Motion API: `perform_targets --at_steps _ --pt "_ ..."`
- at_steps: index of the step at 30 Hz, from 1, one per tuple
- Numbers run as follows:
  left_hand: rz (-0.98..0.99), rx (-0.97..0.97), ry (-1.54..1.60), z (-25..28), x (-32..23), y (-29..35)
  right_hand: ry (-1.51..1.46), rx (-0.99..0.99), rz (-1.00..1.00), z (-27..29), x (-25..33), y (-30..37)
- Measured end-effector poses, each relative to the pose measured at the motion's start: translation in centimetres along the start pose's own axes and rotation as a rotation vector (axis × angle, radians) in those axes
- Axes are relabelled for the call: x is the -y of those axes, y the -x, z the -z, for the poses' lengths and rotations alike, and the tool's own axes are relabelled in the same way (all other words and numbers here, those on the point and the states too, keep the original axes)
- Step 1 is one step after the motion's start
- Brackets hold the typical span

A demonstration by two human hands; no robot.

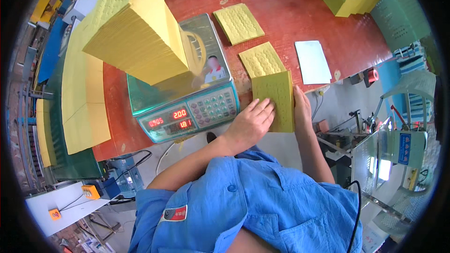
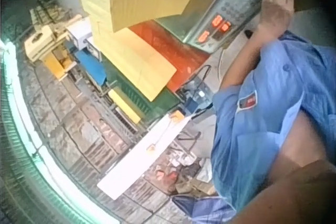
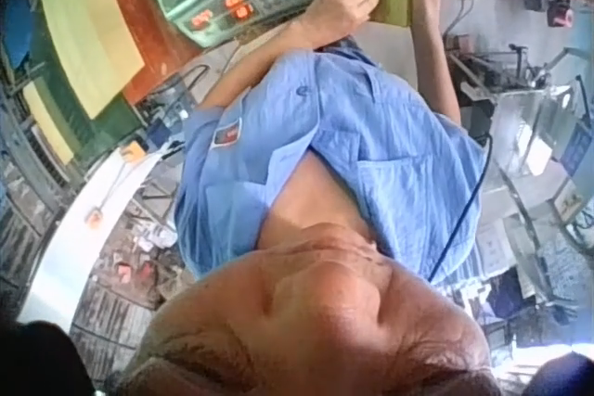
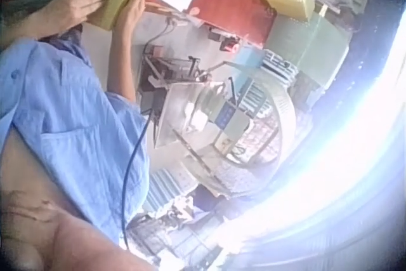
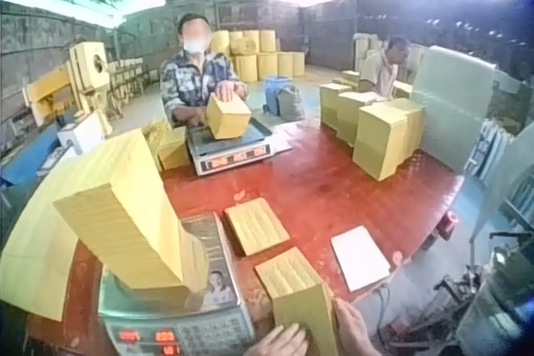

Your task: The worker is weighing stacks of yellow paper sheets on an electronic scale and moving them from a conveyor belt to a work table.

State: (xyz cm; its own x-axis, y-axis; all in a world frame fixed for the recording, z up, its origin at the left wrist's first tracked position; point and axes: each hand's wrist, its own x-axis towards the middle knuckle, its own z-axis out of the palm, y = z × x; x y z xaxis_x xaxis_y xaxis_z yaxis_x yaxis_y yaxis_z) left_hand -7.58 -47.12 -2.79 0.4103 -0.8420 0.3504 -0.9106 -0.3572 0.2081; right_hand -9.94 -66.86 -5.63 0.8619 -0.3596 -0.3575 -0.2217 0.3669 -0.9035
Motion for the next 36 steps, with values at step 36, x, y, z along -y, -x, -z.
perform_targets --at_steps 36 --pt "1.212 -0.564 0.395 11.0 -2.7 19.9 1.28 0.13 0.826 -2.0 3.2 -8.8"
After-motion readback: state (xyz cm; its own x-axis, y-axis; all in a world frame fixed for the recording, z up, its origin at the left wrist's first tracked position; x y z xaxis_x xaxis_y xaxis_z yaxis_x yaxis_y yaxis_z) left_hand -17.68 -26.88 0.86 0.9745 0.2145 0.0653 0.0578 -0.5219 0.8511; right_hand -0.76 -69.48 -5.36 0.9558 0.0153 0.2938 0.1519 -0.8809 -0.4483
